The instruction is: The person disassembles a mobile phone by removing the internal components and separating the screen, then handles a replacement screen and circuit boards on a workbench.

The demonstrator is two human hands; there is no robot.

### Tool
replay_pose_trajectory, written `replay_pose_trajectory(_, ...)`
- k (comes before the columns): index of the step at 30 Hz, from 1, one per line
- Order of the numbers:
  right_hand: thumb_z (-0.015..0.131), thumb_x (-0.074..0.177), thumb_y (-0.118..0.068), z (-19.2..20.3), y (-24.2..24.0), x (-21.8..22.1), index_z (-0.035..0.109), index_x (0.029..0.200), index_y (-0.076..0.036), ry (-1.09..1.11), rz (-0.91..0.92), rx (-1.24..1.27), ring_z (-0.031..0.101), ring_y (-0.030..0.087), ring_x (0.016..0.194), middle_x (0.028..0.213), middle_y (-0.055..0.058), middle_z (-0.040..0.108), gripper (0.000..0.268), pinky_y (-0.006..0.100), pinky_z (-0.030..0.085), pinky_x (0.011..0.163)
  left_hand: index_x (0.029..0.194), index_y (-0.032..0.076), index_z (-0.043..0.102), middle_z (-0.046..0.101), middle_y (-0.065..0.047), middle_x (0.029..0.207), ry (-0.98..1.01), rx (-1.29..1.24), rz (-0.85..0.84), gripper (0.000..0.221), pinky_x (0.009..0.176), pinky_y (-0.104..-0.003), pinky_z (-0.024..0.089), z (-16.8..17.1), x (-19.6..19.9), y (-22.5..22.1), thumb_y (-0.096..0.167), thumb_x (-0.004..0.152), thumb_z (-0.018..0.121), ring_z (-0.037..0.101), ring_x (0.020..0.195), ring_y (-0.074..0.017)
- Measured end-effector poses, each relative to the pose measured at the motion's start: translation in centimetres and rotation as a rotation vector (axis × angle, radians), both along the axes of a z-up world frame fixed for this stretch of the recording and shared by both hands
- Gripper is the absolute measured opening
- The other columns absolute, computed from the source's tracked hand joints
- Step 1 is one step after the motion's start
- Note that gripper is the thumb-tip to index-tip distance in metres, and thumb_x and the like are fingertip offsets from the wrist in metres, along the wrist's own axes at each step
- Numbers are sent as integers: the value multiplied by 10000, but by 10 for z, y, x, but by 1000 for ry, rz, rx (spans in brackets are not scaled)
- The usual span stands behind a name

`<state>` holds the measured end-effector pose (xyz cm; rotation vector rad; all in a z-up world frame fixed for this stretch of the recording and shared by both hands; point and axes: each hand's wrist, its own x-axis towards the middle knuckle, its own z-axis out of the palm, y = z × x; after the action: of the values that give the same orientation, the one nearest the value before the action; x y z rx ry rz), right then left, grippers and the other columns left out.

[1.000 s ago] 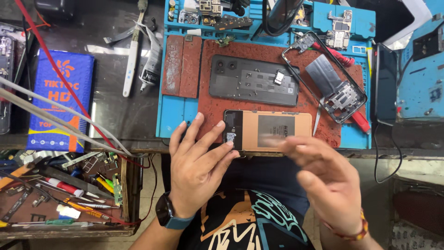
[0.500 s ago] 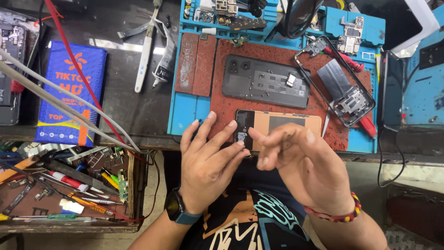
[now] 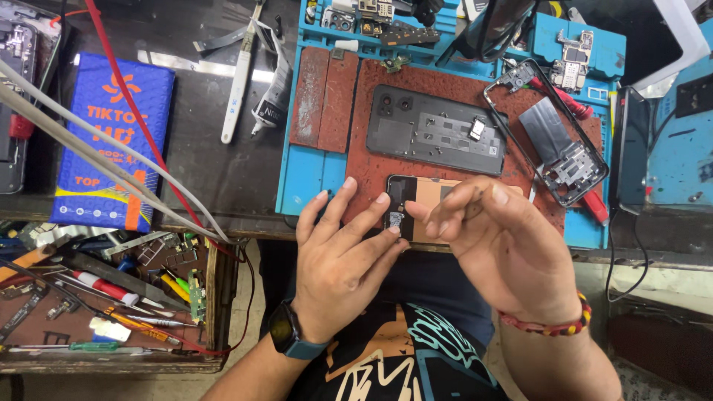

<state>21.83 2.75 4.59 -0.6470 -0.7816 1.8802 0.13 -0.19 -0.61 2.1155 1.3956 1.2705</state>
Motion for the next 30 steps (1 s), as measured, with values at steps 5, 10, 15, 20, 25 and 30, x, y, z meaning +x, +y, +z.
replay_pose_trajectory(5, 447, 1206, -179, 4, 10, 2, 662, 1220, 98, 116, 63, -14, 671, 266, 1100, 1015, 166, 711, 351, 565, 388, 1302, 982, 131, 792, 704, -67, 1313, -5, -4, 4, 171, 1179, -503, 290, 2, 0, 1, 243, 865, 847, 538, 1383, -355)
replay_pose_trajectory(10, 638, 974, -120, 14, 20, -17, 672, 1159, 31, -787, -102, 237, 721, 227, 1058, 1105, 127, 724, 241, 402, 553, 946, 991, 131, 793, 707, -67, 1307, -1, -4, 7, 177, 1178, -500, 297, 2, 0, 1, 242, 865, 850, 545, 1380, -353)
replay_pose_trajectory(15, 761, 888, -163, 23, 33, -35, 739, 1081, -33, -1431, -92, 762, 764, 177, 876, 981, 71, 750, 234, 295, 600, 743, 995, 128, 792, 705, -77, 1304, -8, 11, 8, 184, 1168, -495, 316, 1, -1, 1, 243, 864, 850, 557, 1364, -358)
replay_pose_trajectory(20, 779, 893, -144, 29, 39, -37, 746, 1015, -53, -1537, -5, 1191, 733, 256, 882, 950, 67, 751, 156, 361, 567, 754, 1012, 128, 792, 700, -76, 1302, -22, 15, 10, 195, 1166, -488, 326, -1, -1, 0, 249, 871, 851, 560, 1363, -353)
replay_pose_trajectory(25, 743, 861, -127, 35, 43, -36, 732, 1011, -40, -1545, 89, 1310, 730, 253, 870, 975, 73, 756, 174, 363, 563, 739, 1012, 127, 792, 702, -72, 1301, -19, 21, 6, 192, 1164, -488, 328, -1, -1, 1, 248, 875, 851, 561, 1360, -353)
replay_pose_trajectory(30, 724, 812, -124, 36, 42, -37, 725, 1047, -48, -1586, 113, 1371, 733, 251, 876, 956, 68, 742, 248, 365, 566, 746, 1008, 123, 790, 699, -74, 1304, -22, 18, 1, 189, 1167, -491, 327, -1, -2, 1, 243, 875, 849, 560, 1361, -351)
